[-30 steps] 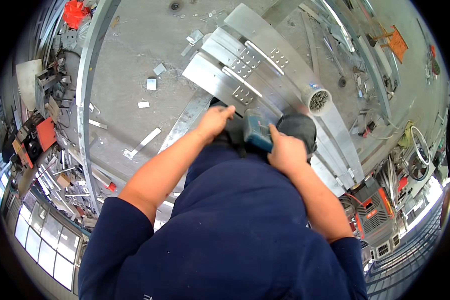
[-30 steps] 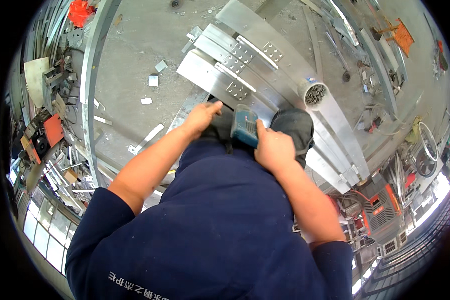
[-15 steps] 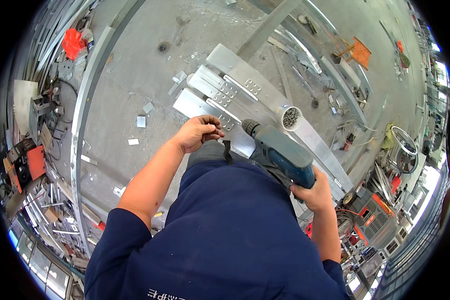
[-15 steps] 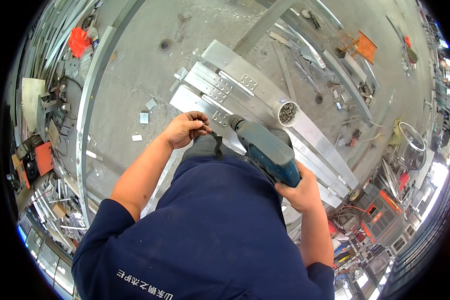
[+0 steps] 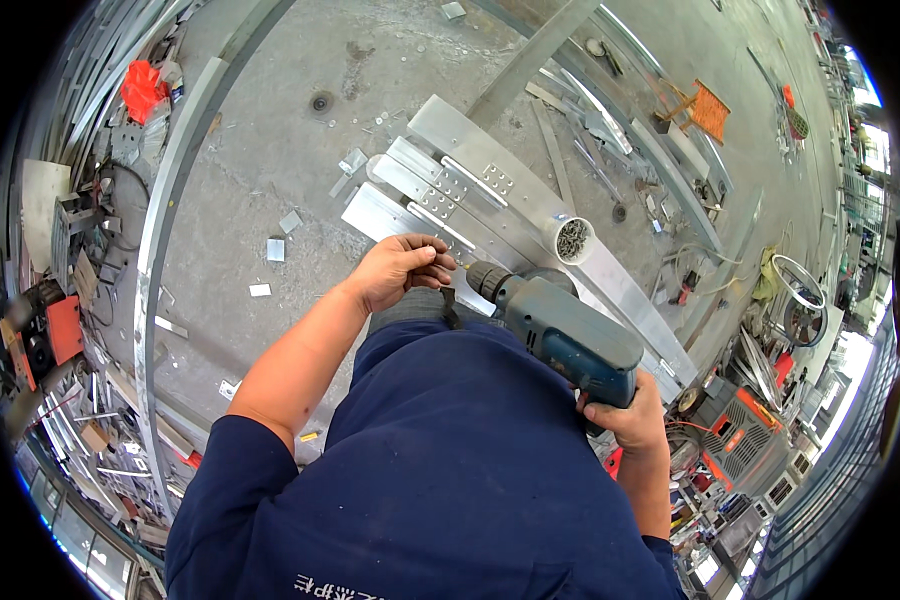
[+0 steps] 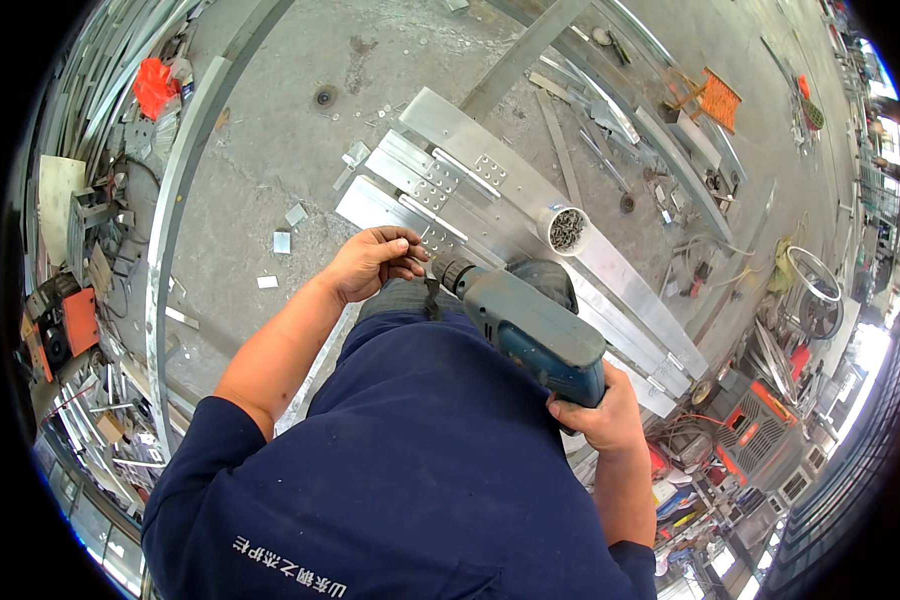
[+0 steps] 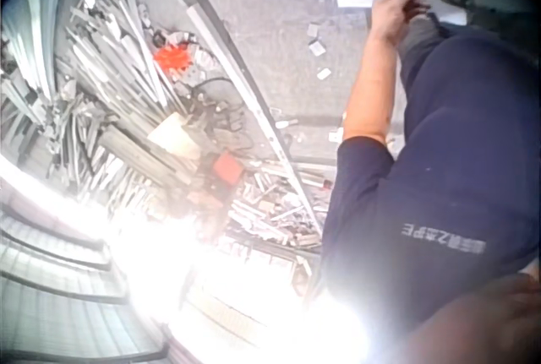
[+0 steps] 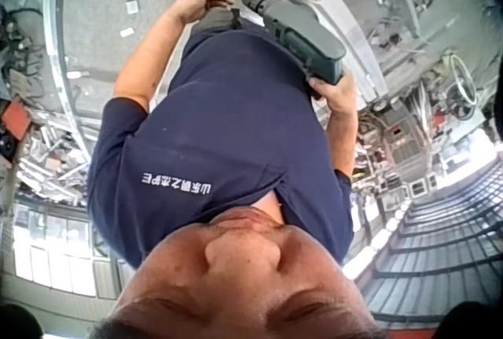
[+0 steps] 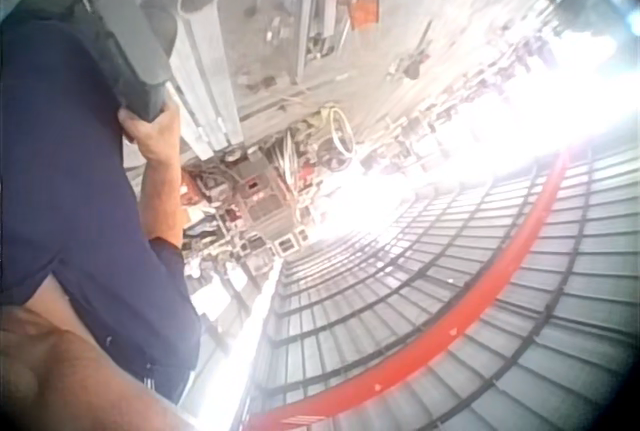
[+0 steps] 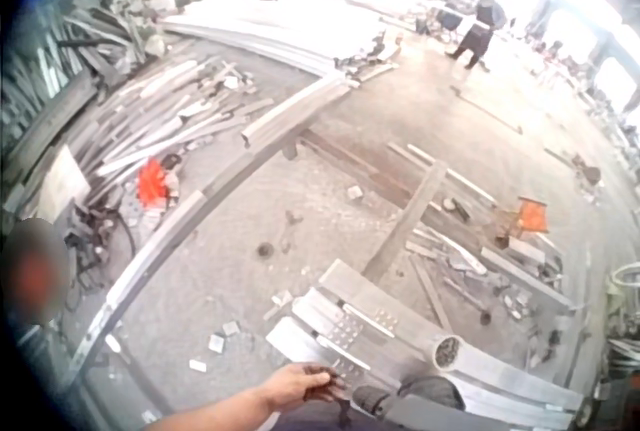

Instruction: The person uses a corded drill to drive screws into pre-drilled holes on a metal frame assembly. They repeatedly pick up screws from a nearby container and fasten them into the frame while seated on the floor in a workshop.

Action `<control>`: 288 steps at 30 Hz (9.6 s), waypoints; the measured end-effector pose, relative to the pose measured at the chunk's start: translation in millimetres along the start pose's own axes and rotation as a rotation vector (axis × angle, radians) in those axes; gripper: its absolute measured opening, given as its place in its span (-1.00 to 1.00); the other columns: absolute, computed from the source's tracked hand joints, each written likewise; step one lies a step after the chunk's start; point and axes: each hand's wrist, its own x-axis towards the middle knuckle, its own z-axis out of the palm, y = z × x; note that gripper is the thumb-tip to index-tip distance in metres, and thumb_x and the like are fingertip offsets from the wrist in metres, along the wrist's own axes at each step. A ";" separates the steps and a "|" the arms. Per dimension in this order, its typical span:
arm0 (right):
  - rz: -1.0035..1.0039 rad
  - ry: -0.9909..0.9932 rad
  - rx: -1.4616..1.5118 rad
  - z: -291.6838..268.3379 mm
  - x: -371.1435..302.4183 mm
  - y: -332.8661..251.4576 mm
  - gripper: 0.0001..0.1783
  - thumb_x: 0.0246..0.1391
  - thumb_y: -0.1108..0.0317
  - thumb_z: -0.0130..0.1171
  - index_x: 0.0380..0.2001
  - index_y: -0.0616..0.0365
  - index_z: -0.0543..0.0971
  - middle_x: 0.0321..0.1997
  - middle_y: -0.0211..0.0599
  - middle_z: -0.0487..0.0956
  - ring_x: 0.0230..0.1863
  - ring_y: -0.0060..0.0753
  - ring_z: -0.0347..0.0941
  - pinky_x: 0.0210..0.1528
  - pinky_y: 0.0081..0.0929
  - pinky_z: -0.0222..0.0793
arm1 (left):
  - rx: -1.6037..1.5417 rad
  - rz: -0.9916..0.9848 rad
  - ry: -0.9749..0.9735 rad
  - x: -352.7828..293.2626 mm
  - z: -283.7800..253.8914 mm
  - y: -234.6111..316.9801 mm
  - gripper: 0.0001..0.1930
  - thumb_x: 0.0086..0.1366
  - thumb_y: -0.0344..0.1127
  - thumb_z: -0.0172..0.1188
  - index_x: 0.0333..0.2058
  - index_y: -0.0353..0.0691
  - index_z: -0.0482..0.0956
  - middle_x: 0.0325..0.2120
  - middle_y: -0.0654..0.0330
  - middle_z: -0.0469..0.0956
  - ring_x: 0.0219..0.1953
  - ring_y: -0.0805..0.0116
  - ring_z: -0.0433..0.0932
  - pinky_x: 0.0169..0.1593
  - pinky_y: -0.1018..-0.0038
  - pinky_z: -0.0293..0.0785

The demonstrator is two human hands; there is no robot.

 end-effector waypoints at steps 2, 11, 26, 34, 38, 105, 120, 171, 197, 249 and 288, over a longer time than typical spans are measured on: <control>0.000 -0.013 0.003 0.4 1.1 -0.8 -0.46 -0.32 0.45 0.46 -0.15 0.32 0.55 -0.42 -0.31 0.60 -0.44 -0.54 0.50 -0.38 -0.57 0.42 | -0.037 0.010 0.028 -1.7 5.8 3.0 -0.76 0.43 -0.28 0.09 -0.14 -0.37 0.54 -0.27 0.04 0.64 -0.30 0.24 0.67 -0.18 0.44 0.65; -0.024 -0.048 0.025 1.2 5.5 -5.8 -0.44 -0.32 0.46 0.46 -0.13 0.35 0.55 -0.38 -0.28 0.61 -0.38 -0.49 0.54 -0.28 -0.52 0.48 | -0.119 0.038 0.130 3.7 17.5 0.3 -0.67 0.37 -0.07 0.21 -0.40 -0.24 0.55 -0.62 0.26 0.48 -0.59 0.42 0.43 -0.46 0.52 0.35; -0.015 -0.069 0.029 -3.5 8.7 -6.7 -0.42 -0.34 0.42 0.47 -0.13 0.31 0.56 -0.37 -0.30 0.62 -0.37 -0.47 0.54 -0.26 -0.50 0.48 | -0.392 -0.014 0.162 2.4 54.2 -6.2 -0.68 0.35 -0.03 0.23 -0.33 -0.18 0.47 -0.68 0.43 0.32 -0.61 0.58 0.18 -0.43 0.58 0.17; -0.013 -0.065 -0.005 -7.4 7.2 -10.9 -0.46 -0.32 0.42 0.48 -0.15 0.30 0.56 -0.37 -0.32 0.62 -0.39 -0.49 0.54 -0.29 -0.52 0.47 | -0.216 0.029 0.082 0.4 45.3 -4.2 -0.68 0.33 -0.10 0.28 -0.37 -0.25 0.48 -0.67 0.38 0.33 -0.63 0.56 0.21 -0.47 0.56 0.18; 0.016 -0.094 -0.054 -8.6 6.5 -17.0 -0.49 -0.28 0.45 0.44 -0.15 0.28 0.57 -0.36 -0.37 0.61 -0.37 -0.57 0.51 -0.26 -0.55 0.45 | 0.014 -0.008 0.127 0.1 41.5 1.2 -0.71 0.33 -0.17 0.29 -0.41 -0.26 0.48 -0.67 0.37 0.32 -0.65 0.56 0.22 -0.53 0.58 0.14; -0.274 -0.326 -1.296 20.8 208.4 90.8 -0.02 -0.38 0.39 0.41 0.27 0.16 0.34 -0.22 -0.23 0.61 -0.29 -0.13 0.54 -0.21 -0.25 0.50 | -0.447 -0.273 0.750 184.6 -65.8 -187.3 -0.79 0.33 -0.26 0.12 -0.21 -0.24 0.64 -0.48 0.20 0.55 -0.45 0.31 0.52 -0.33 0.37 0.51; -0.194 -0.418 -1.519 45.4 216.0 79.2 -0.29 -0.02 0.35 0.12 0.26 0.28 0.31 -0.30 -0.10 0.62 -0.37 -0.16 0.61 -0.35 -0.30 0.54 | -0.433 -0.686 0.421 102.2 18.6 -107.1 -0.50 0.27 0.19 0.19 -0.11 -0.14 0.56 -0.22 0.18 0.63 -0.19 0.29 0.64 -0.05 0.25 0.59; -0.233 -0.438 -1.530 45.0 226.3 68.1 -0.32 0.01 0.33 0.08 0.25 0.27 0.35 -0.31 -0.12 0.65 -0.33 -0.17 0.63 -0.31 -0.30 0.54 | -0.554 -0.465 0.422 105.4 23.8 -122.1 -0.56 0.32 0.11 0.10 -0.16 -0.18 0.59 -0.31 0.17 0.64 -0.28 0.27 0.65 -0.12 0.33 0.60; -0.210 -0.424 -1.536 47.8 227.7 59.5 -0.46 0.11 0.34 0.01 0.18 0.24 0.39 -0.31 -0.14 0.67 -0.26 -0.16 0.65 -0.24 -0.28 0.53 | -0.559 -0.474 0.408 106.6 21.3 -121.4 -0.52 0.30 0.14 0.12 -0.09 -0.18 0.54 -0.22 0.13 0.62 -0.20 0.22 0.64 -0.03 0.27 0.59; -0.255 -0.383 -1.540 44.2 230.8 63.6 -0.52 0.08 0.34 0.03 0.09 0.24 0.43 -0.37 -0.16 0.68 -0.32 -0.16 0.66 -0.28 -0.27 0.52 | -0.579 -0.465 0.377 109.5 21.9 -125.3 -0.56 0.30 0.16 0.13 -0.15 -0.12 0.56 -0.27 0.18 0.64 -0.24 0.26 0.64 -0.05 0.28 0.57; 0.000 -0.242 -1.334 45.2 211.9 76.9 -0.24 -0.22 0.34 0.25 0.18 0.19 0.41 -0.28 0.07 0.65 -0.19 0.13 0.59 -0.11 -0.07 0.50 | 0.105 -0.542 0.520 91.8 0.4 -113.3 -0.52 0.29 0.24 0.13 -0.39 -0.11 0.51 -0.65 0.32 0.26 -0.67 0.49 0.15 -0.56 0.52 0.10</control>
